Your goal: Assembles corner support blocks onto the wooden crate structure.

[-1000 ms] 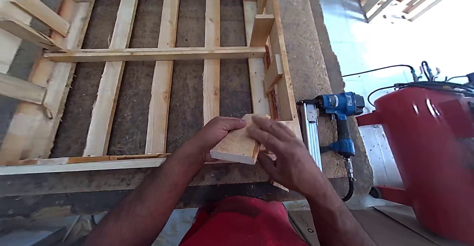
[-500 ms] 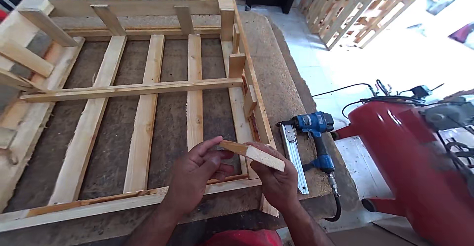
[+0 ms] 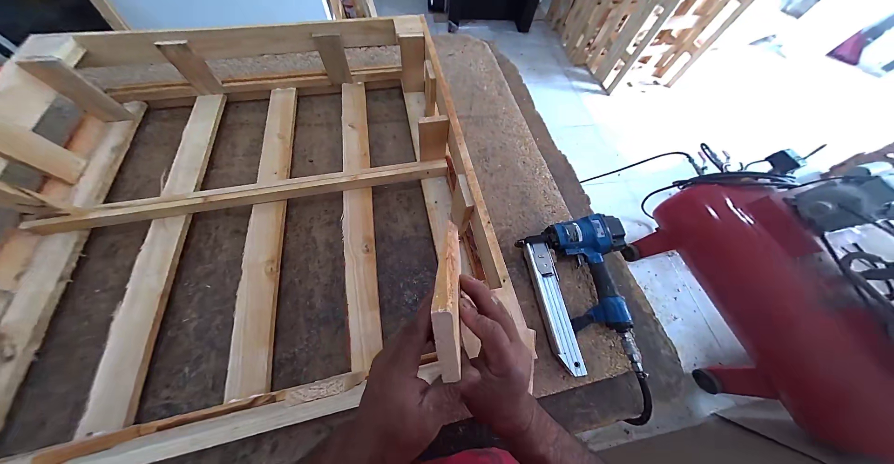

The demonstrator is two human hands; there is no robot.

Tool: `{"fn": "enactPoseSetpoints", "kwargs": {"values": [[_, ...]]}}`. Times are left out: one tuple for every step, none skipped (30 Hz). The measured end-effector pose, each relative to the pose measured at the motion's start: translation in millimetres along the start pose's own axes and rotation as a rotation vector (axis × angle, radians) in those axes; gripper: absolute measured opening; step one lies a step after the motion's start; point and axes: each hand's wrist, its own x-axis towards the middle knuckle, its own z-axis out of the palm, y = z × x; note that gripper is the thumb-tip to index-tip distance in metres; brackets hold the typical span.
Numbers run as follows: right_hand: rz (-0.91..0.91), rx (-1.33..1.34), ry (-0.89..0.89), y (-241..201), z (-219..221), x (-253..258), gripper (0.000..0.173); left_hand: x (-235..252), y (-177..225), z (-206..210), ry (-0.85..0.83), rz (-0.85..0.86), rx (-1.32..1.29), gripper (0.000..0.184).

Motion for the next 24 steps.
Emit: {"fn": "enactPoseSetpoints", "kwargs": {"values": [[-0.010, -0.001, -0.004, 2, 0, 0, 0.033, 1, -3, -1, 0.005, 0.017, 0.033, 0.068], [-0.021, -0.003, -0.009, 4, 1, -1, 0.033, 1, -4, -3, 0.004, 0.033, 0.066, 0.066], [-0.025, 0.000, -0.017, 4, 1, -1, 0.033, 3, -6, -4, -0.003, 0.043, 0.091, 0.065], [-0.023, 0.006, -0.026, 5, 0, -1, 0.035, 4, -7, -5, -0.013, 0.044, 0.101, 0.068], [-0.019, 0.012, -0.034, 5, 0, -2, 0.036, 5, -8, -5, -0.018, 0.050, 0.115, 0.069], [-0.015, 0.017, -0.036, 6, 0, -2, 0.036, 7, -8, -5, -0.018, 0.058, 0.136, 0.070], [-0.010, 0.015, -0.042, 7, 1, -3, 0.035, 9, -9, -6, -0.013, 0.068, 0.170, 0.067], [-0.004, 0.011, -0.055, 9, 0, -3, 0.033, 11, -9, -6, 0.001, 0.081, 0.214, 0.063], [0.008, 0.009, -0.079, 10, 0, -4, 0.032, 13, -10, -8, 0.013, 0.091, 0.267, 0.059], [0.027, 0.019, -0.103, 11, -1, -3, 0.030, 16, -10, -11, 0.026, 0.098, 0.330, 0.054], [0.051, 0.032, -0.130, 12, -3, -2, 0.029, 21, -11, -16, 0.034, 0.099, 0.394, 0.050], [0.075, 0.031, -0.169, 15, -7, -2, 0.031, 27, -11, -23, 0.017, 0.092, 0.455, 0.046], [0.093, 0.013, -0.197, 19, -13, -2, 0.032, 35, -14, -31, -0.021, 0.092, 0.507, 0.043], [0.110, -0.019, -0.201, 23, -20, -4, 0.032, 45, -19, -39, -0.079, 0.091, 0.558, 0.042], [0.126, -0.055, -0.184, 28, -29, -6, 0.031, 55, -26, -46, -0.150, 0.080, 0.603, 0.042], [0.144, -0.094, -0.159, 34, -39, -10, 0.031, 65, -35, -51, -0.245, 0.043, 0.642, 0.042], [0.164, -0.147, -0.135, 38, -49, -14, 0.030, 75, -44, -53, -0.367, -0.021, 0.666, 0.042], [0.181, -0.203, -0.116, 43, -57, -19, 0.031, 86, -54, -53, -0.498, -0.087, 0.676, 0.042], [0.195, -0.252, -0.101, 48, -64, -24, 0.031, 95, -65, -50, -0.620, -0.141, 0.679, 0.040], [0.212, -0.287, -0.096, 52, -67, -28, 0.032, 101, -78, -44, -0.727, -0.160, 0.671, 0.039], [0.232, -0.308, -0.097, 53, -68, -32, 0.032, 104, -90, -38, -0.819, -0.156, 0.656, 0.037], [0.253, -0.326, -0.100, 54, -68, -35, 0.032, 107, -98, -30, -0.892, -0.140, 0.636, 0.034], [0.261, -0.345, -0.099, 55, -66, -37, 0.032, 109, -103, -22, -0.954, -0.129, 0.620, 0.031], [0.256, -0.364, -0.093, 57, -64, -38, 0.030, 112, -104, -16, -1.016, -0.141, 0.612, 0.031]]}}
